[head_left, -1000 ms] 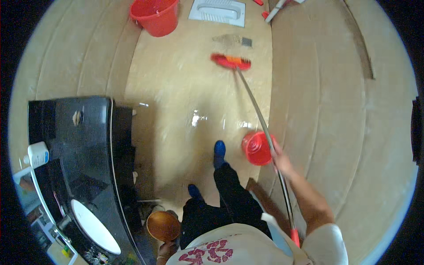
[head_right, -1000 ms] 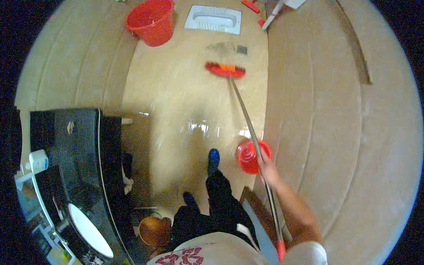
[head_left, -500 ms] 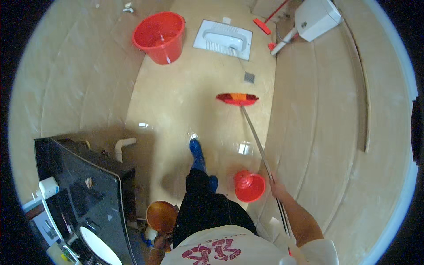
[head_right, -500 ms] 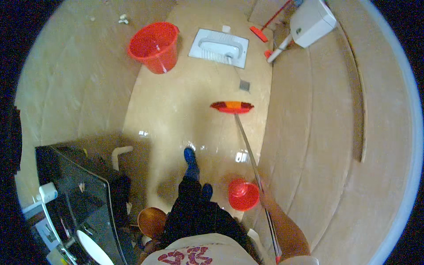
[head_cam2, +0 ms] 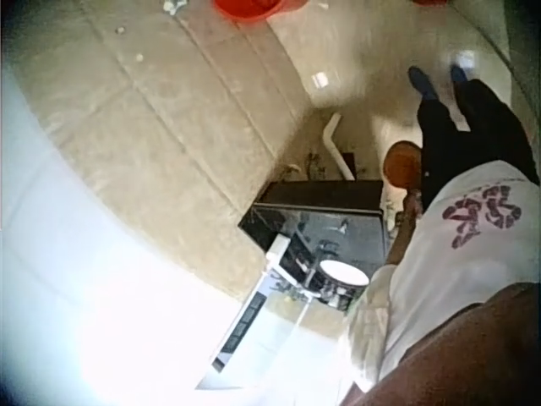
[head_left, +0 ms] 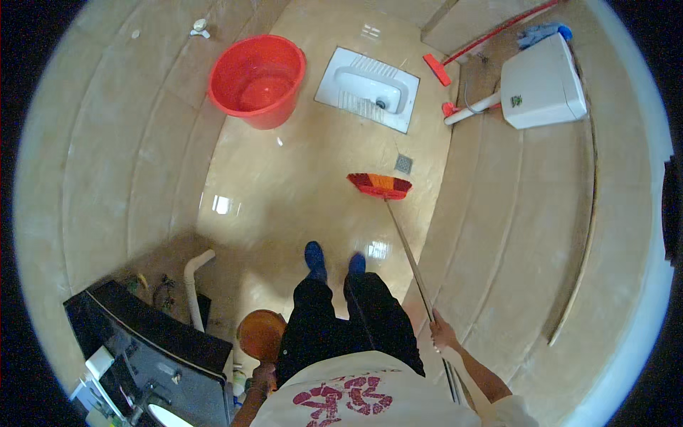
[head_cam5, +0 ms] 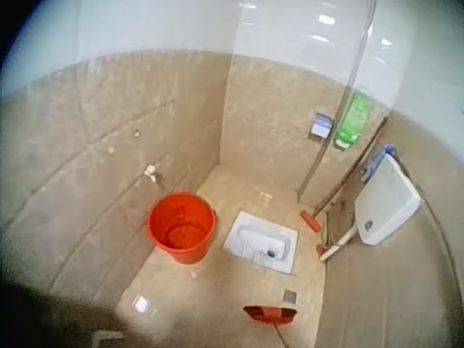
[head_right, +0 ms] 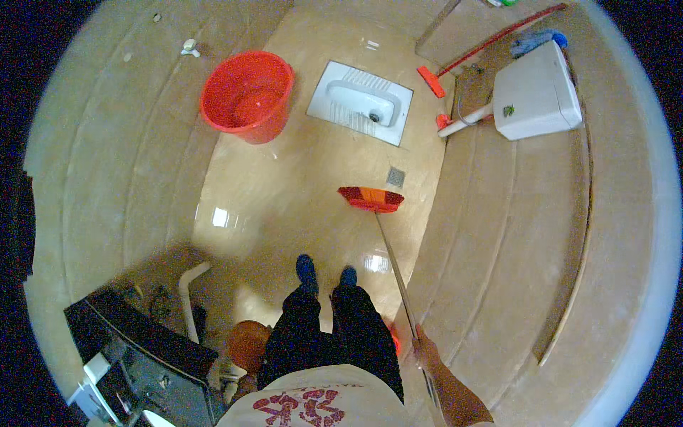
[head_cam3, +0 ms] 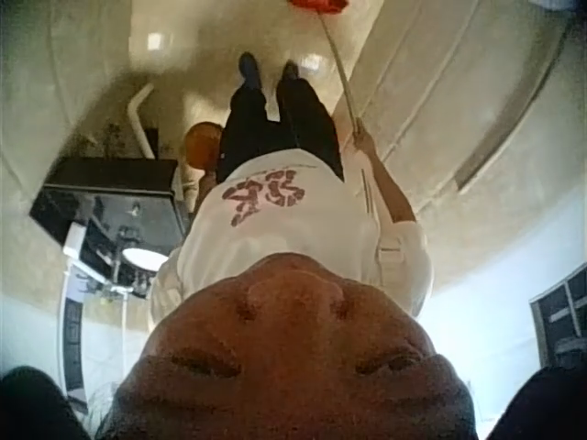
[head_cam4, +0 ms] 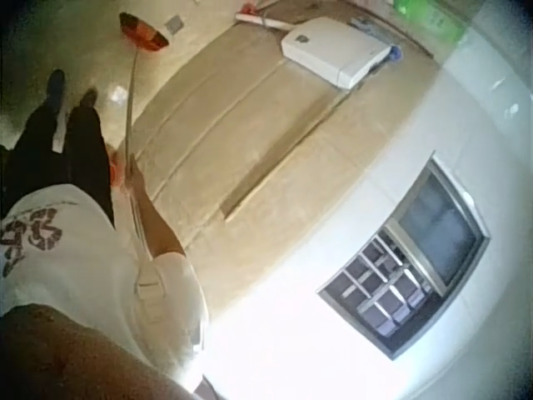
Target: Cleaning a bathroom floor using a broom, water bucket, and scoop.
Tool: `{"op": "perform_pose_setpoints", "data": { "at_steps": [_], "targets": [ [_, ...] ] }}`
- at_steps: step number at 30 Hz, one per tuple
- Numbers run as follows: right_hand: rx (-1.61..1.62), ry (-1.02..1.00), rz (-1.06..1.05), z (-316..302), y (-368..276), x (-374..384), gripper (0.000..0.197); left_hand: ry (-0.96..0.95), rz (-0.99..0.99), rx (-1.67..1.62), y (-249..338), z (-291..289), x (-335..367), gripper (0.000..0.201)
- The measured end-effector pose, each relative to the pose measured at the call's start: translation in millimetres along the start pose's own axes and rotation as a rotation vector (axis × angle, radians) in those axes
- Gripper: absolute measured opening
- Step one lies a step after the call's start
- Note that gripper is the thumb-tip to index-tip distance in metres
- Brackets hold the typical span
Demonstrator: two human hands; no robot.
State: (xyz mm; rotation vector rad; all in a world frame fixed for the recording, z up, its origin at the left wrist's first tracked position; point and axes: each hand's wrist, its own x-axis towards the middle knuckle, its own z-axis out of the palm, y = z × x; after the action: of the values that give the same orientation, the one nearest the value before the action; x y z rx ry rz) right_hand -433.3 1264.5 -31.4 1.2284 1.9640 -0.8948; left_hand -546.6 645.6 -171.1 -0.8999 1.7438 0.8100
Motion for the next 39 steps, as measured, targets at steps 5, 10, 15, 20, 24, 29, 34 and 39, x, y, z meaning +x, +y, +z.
{"op": "perform_pose_setpoints", "data": {
  "at_steps": [5, 10, 15, 20, 24, 29, 34, 39],
  "targets": [
    [0.051, -0.026, 0.121, -89, -70, 58, 0.052, 0.005, -0.09, 0.108, 166, 67, -64, 0.028],
    [0.274, -0.204, 0.117, -133, -122, 87, 0.051, 0.064, -0.11, -0.278, 216, 86, -91, 0.026],
    [0.42, -0.258, 0.213, -176, -76, 24, 0.051, -0.057, 0.254, -0.02, 239, 108, -90, 0.03],
    [-0.413, -0.115, -0.122, -233, -63, 53, 0.05, 0.016, -0.061, -0.103, 314, 149, -131, 0.043],
    [-0.42, -0.071, -0.241, -252, -70, 152, 0.047, 0.036, -0.031, -0.296, 362, 174, -163, 0.032],
    [-0.357, 0.106, -0.439, -298, -140, 272, 0.049, 0.093, -0.085, -0.213, 339, 180, -147, 0.029],
    [-0.37, -0.065, -0.195, -362, -184, 211, 0.05, 0.172, 0.12, -0.03, 309, 187, -156, 0.03],
    [-0.705, -0.151, -0.418, -427, -171, 179, 0.05, 0.243, 0.004, -0.58, 258, 244, -123, 0.037]
  ]
}}
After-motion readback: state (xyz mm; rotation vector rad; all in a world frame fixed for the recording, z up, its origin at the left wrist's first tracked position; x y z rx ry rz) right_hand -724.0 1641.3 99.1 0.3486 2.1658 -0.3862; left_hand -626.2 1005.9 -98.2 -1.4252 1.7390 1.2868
